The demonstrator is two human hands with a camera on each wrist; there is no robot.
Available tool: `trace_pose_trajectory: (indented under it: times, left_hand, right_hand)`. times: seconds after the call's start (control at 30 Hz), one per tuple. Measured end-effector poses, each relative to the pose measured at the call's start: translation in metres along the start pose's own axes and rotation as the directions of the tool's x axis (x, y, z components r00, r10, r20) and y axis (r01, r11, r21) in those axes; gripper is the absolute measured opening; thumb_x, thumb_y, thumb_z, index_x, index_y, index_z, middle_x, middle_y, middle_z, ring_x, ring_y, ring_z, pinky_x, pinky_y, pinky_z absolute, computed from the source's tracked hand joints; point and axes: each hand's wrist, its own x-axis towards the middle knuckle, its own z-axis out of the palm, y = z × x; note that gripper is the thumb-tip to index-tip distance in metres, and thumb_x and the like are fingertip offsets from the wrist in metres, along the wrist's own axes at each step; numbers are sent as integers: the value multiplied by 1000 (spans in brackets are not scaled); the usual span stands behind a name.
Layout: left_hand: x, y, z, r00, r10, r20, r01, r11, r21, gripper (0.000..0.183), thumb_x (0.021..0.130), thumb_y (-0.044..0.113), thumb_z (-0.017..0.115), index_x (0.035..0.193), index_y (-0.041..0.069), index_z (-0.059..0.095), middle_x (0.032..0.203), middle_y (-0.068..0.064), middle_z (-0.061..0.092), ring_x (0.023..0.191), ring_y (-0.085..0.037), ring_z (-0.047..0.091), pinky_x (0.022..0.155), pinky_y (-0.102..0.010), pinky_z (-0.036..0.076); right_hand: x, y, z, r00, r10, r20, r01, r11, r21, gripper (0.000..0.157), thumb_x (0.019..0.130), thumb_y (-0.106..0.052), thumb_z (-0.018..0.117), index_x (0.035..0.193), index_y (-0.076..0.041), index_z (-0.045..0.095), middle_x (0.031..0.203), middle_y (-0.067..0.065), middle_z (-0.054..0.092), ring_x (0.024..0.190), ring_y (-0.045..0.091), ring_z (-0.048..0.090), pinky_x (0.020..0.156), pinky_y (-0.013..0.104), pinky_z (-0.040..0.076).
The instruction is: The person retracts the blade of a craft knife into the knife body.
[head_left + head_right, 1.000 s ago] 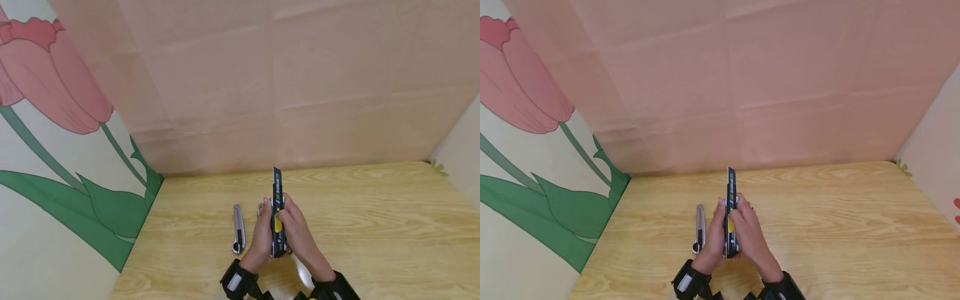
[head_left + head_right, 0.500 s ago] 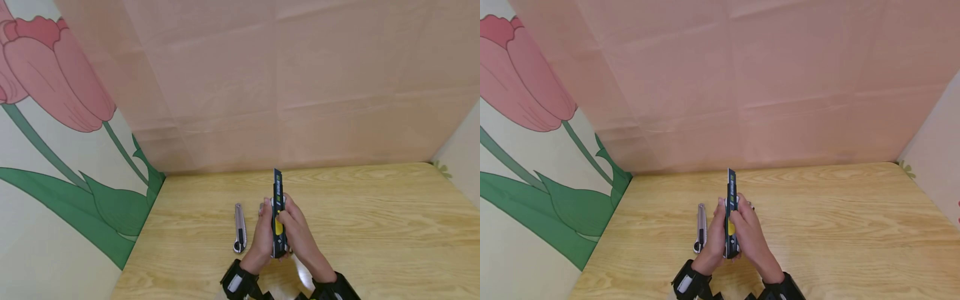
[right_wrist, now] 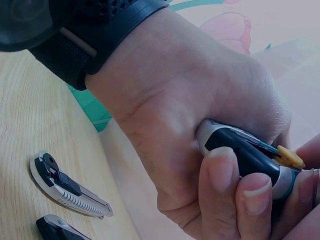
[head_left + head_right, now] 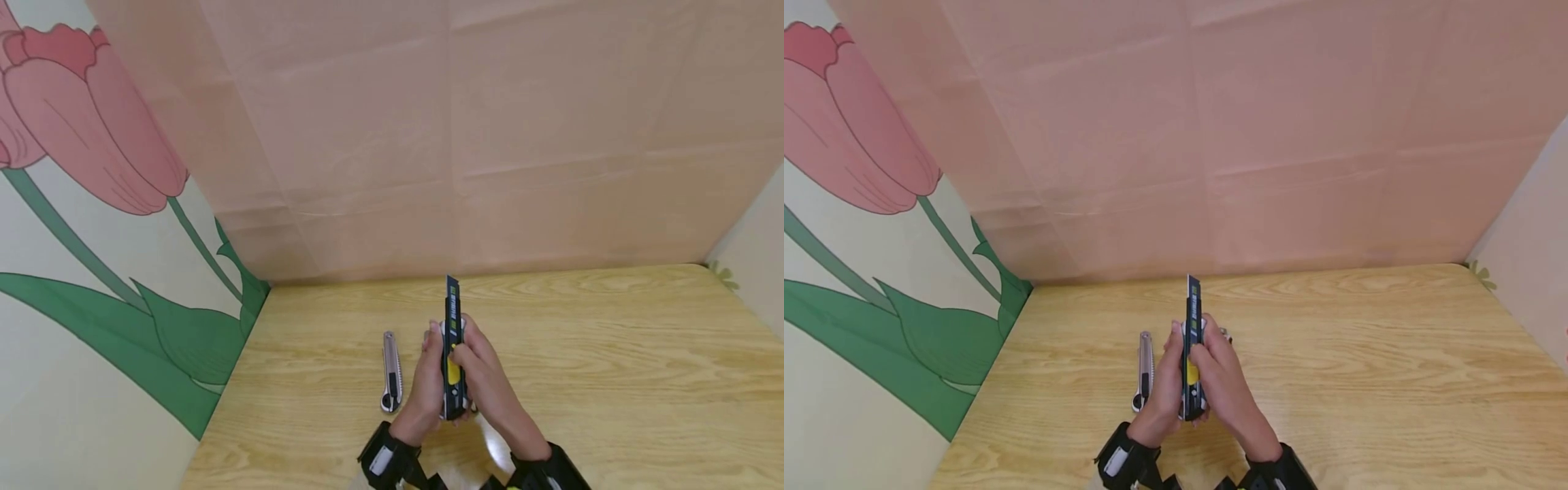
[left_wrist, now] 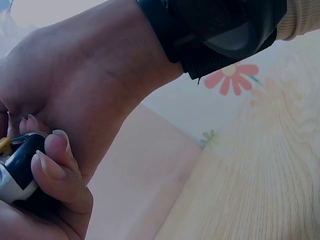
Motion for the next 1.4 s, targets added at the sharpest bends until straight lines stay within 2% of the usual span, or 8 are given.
trace_pose_trajectory:
  times: [0.47,0.57,0.73,0.93,1.07,1.2,1.3,1.4]
  left_hand:
    - [-4,8,6,1000,-18,-19,18,1000,-17,76,100,77,22,128,13,54,66,-2,58,44,-12,52,34,-26,43]
    - [-4,10,5,1000,-21,-7,21,1000,-8,75,100,77,22,126,15,53,66,-2,58,43,-12,52,34,-26,42]
    - [-5,12,4,999,-49,23,49,998,-27,75,99,79,21,111,12,54,62,-4,55,39,-15,49,31,-28,39]
    - [-5,13,3,999,-54,-4,54,999,-8,76,99,79,21,106,11,55,63,-7,54,40,-15,49,31,-28,39]
    - [-5,16,1,998,-42,-38,44,998,41,78,99,78,21,112,10,57,67,-7,55,43,-14,50,32,-26,40]
    - [-3,17,-1,997,-2,-74,6,999,54,78,100,77,20,128,14,56,71,-6,57,47,-13,51,33,-25,42]
    - [-2,18,-2,996,32,-79,-27,998,65,76,100,76,19,138,19,53,73,-6,57,49,-13,53,34,-25,43]
    - [-3,17,-1,996,48,-71,-42,995,87,77,101,76,18,139,18,52,75,-7,57,50,-14,54,34,-25,44]
  right_hand:
    - [-3,-15,-3,999,34,33,-34,999,-20,39,93,1,41,130,-5,49,115,16,61,99,27,57,81,29,48]
    - [-3,-14,-3,998,25,50,-25,1000,-4,39,93,2,40,131,-4,48,116,17,59,98,28,56,79,29,49]
    - [-3,-14,-5,996,15,85,-17,1000,16,44,93,3,39,136,-3,43,117,20,56,95,28,57,75,30,51]
    - [-2,-11,-7,995,9,99,-10,1000,7,47,93,3,40,140,-3,42,120,20,58,98,28,58,80,29,51]
    - [0,-9,-8,995,-13,102,12,1000,6,43,95,2,43,138,-4,46,123,18,63,103,26,58,85,27,50]
    - [-1,-8,-7,997,2,76,-1,1000,-12,40,100,-2,45,139,-5,51,122,20,62,97,27,58,78,29,53]
    - [-2,-8,-3,999,27,40,-27,1000,-1,40,101,-3,43,140,-5,51,122,20,59,95,27,57,73,30,54]
    - [-3,-8,0,999,40,15,-41,999,34,42,98,-1,42,139,-4,51,127,20,58,99,28,56,76,30,54]
